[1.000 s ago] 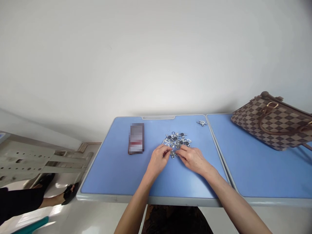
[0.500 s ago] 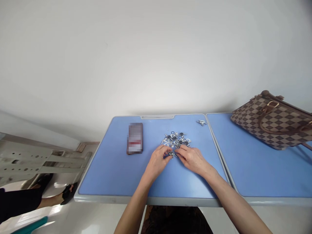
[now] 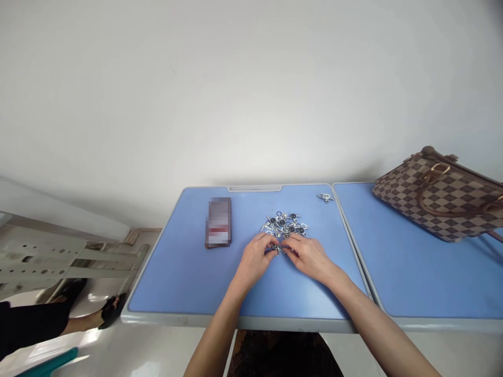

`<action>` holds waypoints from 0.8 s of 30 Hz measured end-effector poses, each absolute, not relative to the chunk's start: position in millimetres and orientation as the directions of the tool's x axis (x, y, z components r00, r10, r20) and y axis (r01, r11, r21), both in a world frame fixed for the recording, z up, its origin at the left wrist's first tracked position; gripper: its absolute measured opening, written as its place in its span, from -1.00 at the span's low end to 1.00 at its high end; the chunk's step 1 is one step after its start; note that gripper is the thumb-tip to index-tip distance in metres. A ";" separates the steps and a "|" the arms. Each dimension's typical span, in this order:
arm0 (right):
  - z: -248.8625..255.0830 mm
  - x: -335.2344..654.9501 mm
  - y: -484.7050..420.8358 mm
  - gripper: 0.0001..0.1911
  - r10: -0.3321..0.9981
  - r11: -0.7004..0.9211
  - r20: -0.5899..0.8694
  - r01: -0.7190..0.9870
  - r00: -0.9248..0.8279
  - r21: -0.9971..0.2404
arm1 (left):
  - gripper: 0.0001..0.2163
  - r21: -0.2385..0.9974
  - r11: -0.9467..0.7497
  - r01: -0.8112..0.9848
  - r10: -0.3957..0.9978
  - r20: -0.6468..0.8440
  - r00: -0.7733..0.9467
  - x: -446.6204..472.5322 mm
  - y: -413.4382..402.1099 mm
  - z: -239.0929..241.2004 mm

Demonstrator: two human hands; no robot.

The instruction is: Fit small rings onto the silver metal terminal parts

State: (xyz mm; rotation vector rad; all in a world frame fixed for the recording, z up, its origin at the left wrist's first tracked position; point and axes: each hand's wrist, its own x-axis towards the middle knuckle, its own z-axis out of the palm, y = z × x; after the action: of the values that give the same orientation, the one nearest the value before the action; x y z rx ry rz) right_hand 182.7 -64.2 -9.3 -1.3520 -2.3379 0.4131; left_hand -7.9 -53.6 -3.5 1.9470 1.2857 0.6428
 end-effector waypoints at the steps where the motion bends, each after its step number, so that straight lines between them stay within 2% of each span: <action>1: -8.4 182.6 -64.3 -0.85 0.874 0.482 0.198 0.743 -0.444 -0.464 | -0.83 0.778 -0.266 0.569 0.922 0.033 0.386 -7.8 -53.7 -2.9; 7: -4.0 180.9 -64.5 -0.87 0.878 0.462 0.188 0.675 -0.441 -0.575 | -0.84 0.770 -0.317 0.554 0.910 0.082 0.406 -8.0 -54.2 -1.3; 13: -8.2 174.9 -64.4 -0.87 0.884 0.448 0.181 0.672 -0.430 -0.589 | -0.85 0.795 -0.316 0.519 0.904 0.085 0.420 -8.9 -53.8 0.2; 18: -5.3 172.6 -64.5 -0.87 0.888 0.427 0.174 0.625 -0.426 -0.653 | -0.87 0.858 -0.221 0.464 0.913 0.014 0.409 -12.7 -53.0 5.1; 24: 2.7 175.9 -63.9 -0.90 0.917 0.295 0.119 0.446 -0.382 -0.845 | -0.87 0.942 -0.092 0.322 0.929 -0.035 0.367 -17.0 -50.1 4.2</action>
State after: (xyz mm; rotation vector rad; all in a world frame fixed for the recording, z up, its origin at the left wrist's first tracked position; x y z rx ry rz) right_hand 175.9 -63.9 2.7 -1.2114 -1.9550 0.9918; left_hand -17.0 -50.1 4.2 1.6287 1.1376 0.7615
